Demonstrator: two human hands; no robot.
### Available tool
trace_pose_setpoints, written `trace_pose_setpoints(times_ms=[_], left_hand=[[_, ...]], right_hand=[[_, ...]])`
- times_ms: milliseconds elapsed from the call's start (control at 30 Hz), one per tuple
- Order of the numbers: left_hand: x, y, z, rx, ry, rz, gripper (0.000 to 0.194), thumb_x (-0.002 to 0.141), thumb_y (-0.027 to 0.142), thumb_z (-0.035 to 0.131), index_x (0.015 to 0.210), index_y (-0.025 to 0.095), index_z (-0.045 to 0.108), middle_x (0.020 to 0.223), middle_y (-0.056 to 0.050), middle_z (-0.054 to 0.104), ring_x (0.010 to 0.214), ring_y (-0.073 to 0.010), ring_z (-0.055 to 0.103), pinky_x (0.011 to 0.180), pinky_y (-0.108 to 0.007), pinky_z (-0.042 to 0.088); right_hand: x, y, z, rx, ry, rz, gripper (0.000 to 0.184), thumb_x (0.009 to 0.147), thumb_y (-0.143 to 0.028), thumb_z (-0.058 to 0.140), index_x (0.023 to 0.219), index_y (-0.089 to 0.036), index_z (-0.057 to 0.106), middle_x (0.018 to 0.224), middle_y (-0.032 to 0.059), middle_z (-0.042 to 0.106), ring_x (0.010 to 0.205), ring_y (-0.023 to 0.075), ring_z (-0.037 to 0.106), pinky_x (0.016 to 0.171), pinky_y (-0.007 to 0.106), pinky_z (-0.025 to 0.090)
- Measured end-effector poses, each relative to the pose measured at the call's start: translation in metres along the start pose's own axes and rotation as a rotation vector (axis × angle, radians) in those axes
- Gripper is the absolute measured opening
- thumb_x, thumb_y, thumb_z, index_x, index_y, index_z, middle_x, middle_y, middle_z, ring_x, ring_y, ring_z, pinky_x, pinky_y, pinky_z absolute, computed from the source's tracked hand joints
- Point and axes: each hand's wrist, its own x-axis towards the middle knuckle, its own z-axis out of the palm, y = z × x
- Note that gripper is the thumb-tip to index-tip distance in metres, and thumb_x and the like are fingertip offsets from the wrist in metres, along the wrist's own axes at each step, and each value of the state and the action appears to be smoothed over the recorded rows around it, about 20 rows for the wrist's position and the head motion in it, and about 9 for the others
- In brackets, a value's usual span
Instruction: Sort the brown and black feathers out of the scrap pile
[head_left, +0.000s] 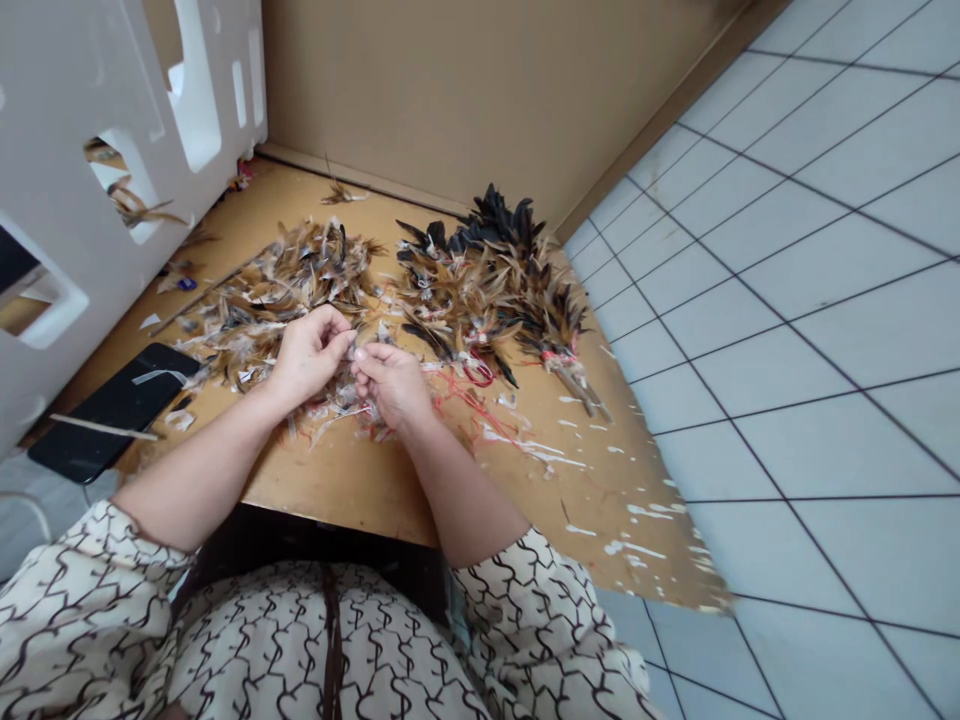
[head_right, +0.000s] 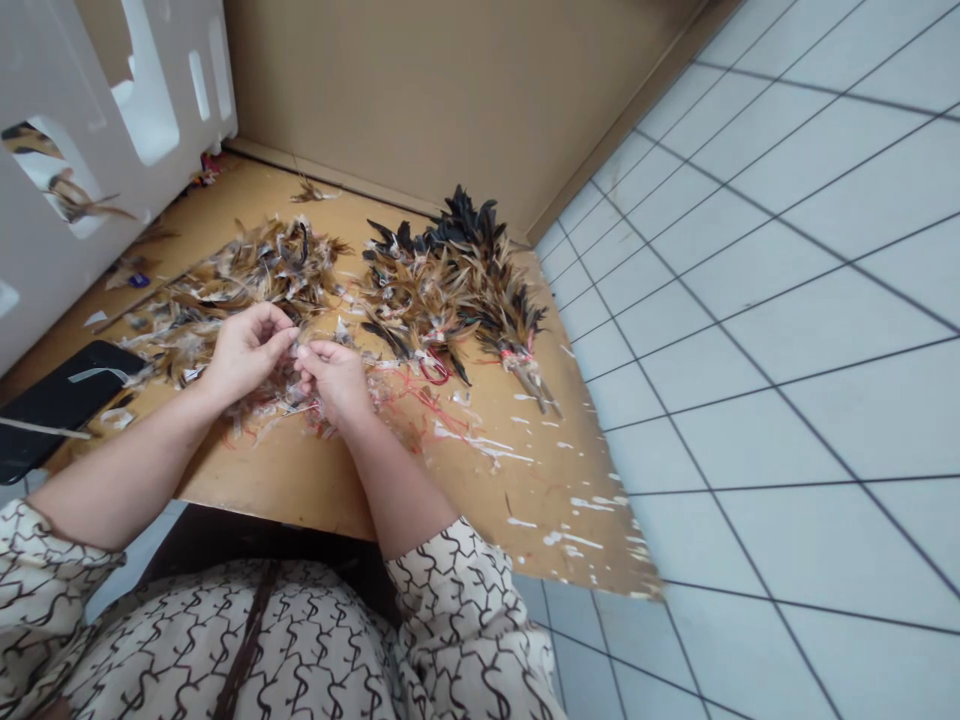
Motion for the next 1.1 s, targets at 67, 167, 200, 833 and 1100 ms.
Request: trace_pose_setpoints(times_ms=[67, 167, 200, 833, 1100], left_hand=[[0.000, 0.002, 0.001, -0.033, -0.005, -0.037, 0.010, 0.064, 0.025, 0.057, 0.061, 0.018, 0.050, 0.050, 0.005, 0.047, 0.046, -0.0079, 0.042, 0.047, -0.021, 0.034], [0.002, 0.006, 0.000, -0.095, -0.009, -0.099, 0.010, 0.061, 0.023, 0.059, 0.062, 0.018, 0.050, 0.051, 0.006, 0.048, 0.046, -0.0073, 0.042, 0.047, -0.021, 0.036], [0.003, 0.007, -0.002, -0.103, 0.007, -0.107, 0.010, 0.061, 0.022, 0.060, 0.062, 0.018, 0.051, 0.051, 0.006, 0.048, 0.046, -0.0072, 0.042, 0.047, -0.021, 0.036], [0.023, -0.013, -0.040, 0.744, 0.054, -0.033, 0.018, 0.067, 0.017, 0.052, 0.080, 0.020, 0.065, 0.084, -0.008, 0.063, 0.083, -0.0247, 0.059, 0.078, -0.036, 0.044], [0.030, -0.020, -0.054, 0.928, 0.099, -0.133, 0.016, 0.061, 0.017, 0.059, 0.074, 0.022, 0.067, 0.078, -0.010, 0.063, 0.084, -0.0312, 0.061, 0.074, -0.040, 0.045]], right_hand=[[0.000, -0.001, -0.001, -0.059, -0.014, -0.002, 0.019, 0.061, -0.026, 0.069, 0.057, -0.017, 0.054, 0.047, -0.0064, 0.053, 0.037, 0.0031, 0.039, 0.037, 0.017, 0.031], [0.000, -0.003, -0.003, -0.136, -0.031, 0.009, 0.021, 0.061, -0.028, 0.069, 0.055, -0.017, 0.053, 0.047, -0.0062, 0.053, 0.038, 0.0027, 0.039, 0.037, 0.016, 0.030], [0.001, -0.003, -0.004, -0.144, -0.027, 0.010, 0.021, 0.062, -0.028, 0.069, 0.055, -0.017, 0.053, 0.048, -0.0061, 0.053, 0.039, 0.0027, 0.039, 0.037, 0.016, 0.029], [0.007, -0.011, -0.014, -0.018, 0.086, -0.021, 0.019, 0.065, -0.025, 0.065, 0.057, -0.018, 0.050, 0.052, -0.0054, 0.051, 0.044, 0.0037, 0.037, 0.040, 0.017, 0.027], [0.007, -0.010, -0.015, -0.012, 0.071, -0.009, 0.019, 0.063, -0.025, 0.067, 0.057, -0.018, 0.050, 0.051, -0.0058, 0.051, 0.043, 0.0035, 0.037, 0.040, 0.017, 0.026]])
